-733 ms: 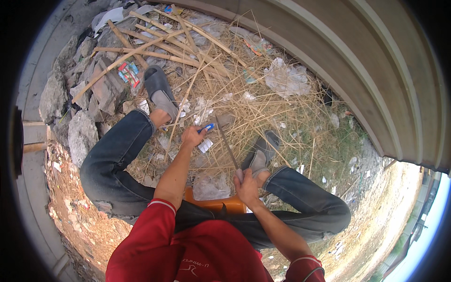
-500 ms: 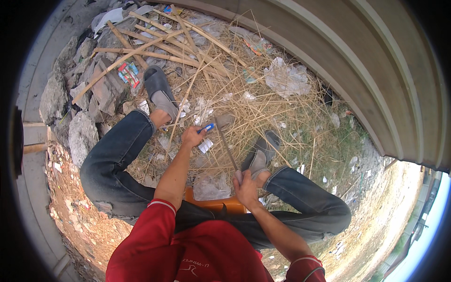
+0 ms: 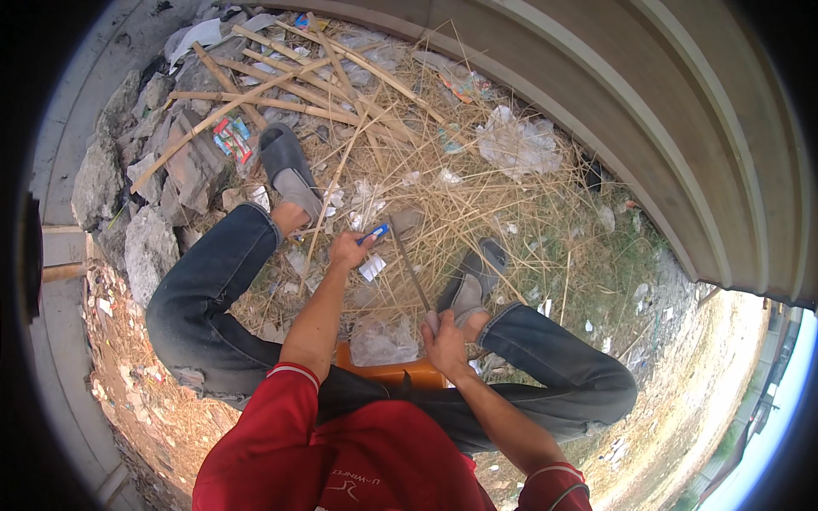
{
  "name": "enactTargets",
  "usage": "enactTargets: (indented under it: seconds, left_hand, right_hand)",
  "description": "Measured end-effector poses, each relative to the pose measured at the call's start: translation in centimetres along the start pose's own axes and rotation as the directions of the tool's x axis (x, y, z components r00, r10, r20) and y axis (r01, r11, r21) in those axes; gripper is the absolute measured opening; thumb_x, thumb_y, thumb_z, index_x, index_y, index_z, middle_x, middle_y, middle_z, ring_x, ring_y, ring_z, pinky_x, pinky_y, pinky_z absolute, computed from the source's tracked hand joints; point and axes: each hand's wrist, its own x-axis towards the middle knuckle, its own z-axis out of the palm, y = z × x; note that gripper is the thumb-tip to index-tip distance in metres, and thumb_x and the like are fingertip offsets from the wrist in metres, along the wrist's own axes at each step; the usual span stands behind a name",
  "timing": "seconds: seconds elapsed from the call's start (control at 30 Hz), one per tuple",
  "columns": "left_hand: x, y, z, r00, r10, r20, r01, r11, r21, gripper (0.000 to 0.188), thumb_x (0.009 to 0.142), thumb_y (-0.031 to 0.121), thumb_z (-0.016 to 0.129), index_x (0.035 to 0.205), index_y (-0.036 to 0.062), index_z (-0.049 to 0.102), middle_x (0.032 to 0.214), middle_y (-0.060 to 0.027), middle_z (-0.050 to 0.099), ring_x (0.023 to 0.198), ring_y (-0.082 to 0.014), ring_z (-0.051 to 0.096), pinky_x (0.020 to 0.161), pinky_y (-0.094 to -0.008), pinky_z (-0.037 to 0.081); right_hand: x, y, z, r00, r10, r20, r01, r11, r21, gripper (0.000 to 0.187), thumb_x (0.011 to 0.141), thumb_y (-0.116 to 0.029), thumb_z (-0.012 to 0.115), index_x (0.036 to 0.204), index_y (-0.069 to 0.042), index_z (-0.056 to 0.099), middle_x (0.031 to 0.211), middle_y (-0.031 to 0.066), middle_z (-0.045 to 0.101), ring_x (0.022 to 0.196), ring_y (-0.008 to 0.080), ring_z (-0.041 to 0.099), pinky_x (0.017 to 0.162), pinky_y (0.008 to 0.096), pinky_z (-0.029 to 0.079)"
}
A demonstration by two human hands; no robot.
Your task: The person sits on a small stool and uses a blue utility knife to strip and cut thin bamboo strips. They then switch to a large machete to split and shape thicker bamboo pieces, holding the material against their legs while working.
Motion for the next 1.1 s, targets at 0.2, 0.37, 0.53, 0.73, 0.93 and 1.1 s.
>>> enactTargets:
  seconds: [0.2,0.37,0.53,0.73,0.93,1.1]
  left_hand:
    - [0.3,-0.3,0.2,1.000,-0.006,-0.003,0.006,1.000,0.022,0.051,0.086,0.064,0.069,0.111,0.0211,0.080,0.105,-0.0150,0.076,0.102,-0.0339,0.071,0.091,-0.0455,0.055]
    - [0.3,0.5,-0.7,0.995,-0.061,0.072,0.060,0.998,0.011,0.044,0.087,0.057,0.072,0.112,0.0227,0.080,0.109,-0.0148,0.075,0.107,-0.0340,0.070,0.095,-0.0465,0.054]
    - [-0.1,1.4,-1.7,0.994,-0.064,0.089,0.065,0.998,-0.005,0.045,0.087,0.056,0.072,0.111,0.0196,0.080,0.109,-0.0151,0.076,0.106,-0.0333,0.070,0.095,-0.0439,0.054]
    - [1.0,0.2,-0.6,0.997,-0.016,0.080,0.012,0.999,0.042,0.048,0.088,0.062,0.067,0.113,0.0219,0.079,0.108,-0.0149,0.075,0.104,-0.0333,0.071,0.093,-0.0447,0.055]
    - [0.4,1.2,-1.2,0.994,-0.068,0.088,0.067,0.998,0.010,0.043,0.087,0.057,0.071,0.112,0.0224,0.080,0.109,-0.0130,0.076,0.106,-0.0318,0.070,0.095,-0.0444,0.054]
    - [0.4,0.8,-1.0,0.994,-0.068,0.090,0.067,0.998,0.023,0.042,0.088,0.056,0.072,0.113,0.0237,0.080,0.110,-0.0130,0.076,0.106,-0.0317,0.071,0.096,-0.0443,0.054]
  right_hand:
    - [-0.1,-0.3,0.0,1.000,-0.010,0.002,0.010,1.000,-0.021,0.041,0.097,-0.026,0.065,0.117,0.004,0.045,0.091,0.0381,0.065,0.090,0.0579,0.062,0.076,0.0611,0.048]
    - [-0.6,-0.3,0.4,1.000,-0.018,-0.005,0.018,1.000,-0.023,0.039,0.098,-0.024,0.064,0.116,0.003,0.043,0.087,0.0382,0.065,0.085,0.0585,0.062,0.073,0.0623,0.048]
    - [-0.9,-1.9,0.1,0.999,-0.044,-0.032,0.044,0.999,-0.025,0.038,0.098,-0.023,0.063,0.114,0.002,0.039,0.080,0.0374,0.063,0.077,0.0595,0.060,0.068,0.0647,0.046]
    - [-0.9,1.0,1.6,0.999,-0.044,-0.014,0.043,0.998,-0.046,0.038,0.098,-0.023,0.064,0.113,0.001,0.040,0.080,0.0352,0.062,0.075,0.0589,0.059,0.064,0.0622,0.045]
    - [-1.1,-2.3,0.0,0.986,-0.084,-0.145,0.092,0.994,0.051,0.039,0.098,-0.023,0.065,0.117,0.000,0.041,0.081,0.0358,0.064,0.079,0.0601,0.060,0.067,0.0627,0.046]
    - [-1.1,-1.9,0.7,0.992,-0.058,-0.109,0.065,0.996,0.058,0.038,0.098,-0.023,0.066,0.117,-0.002,0.041,0.082,0.0356,0.063,0.080,0.0599,0.060,0.067,0.0618,0.045]
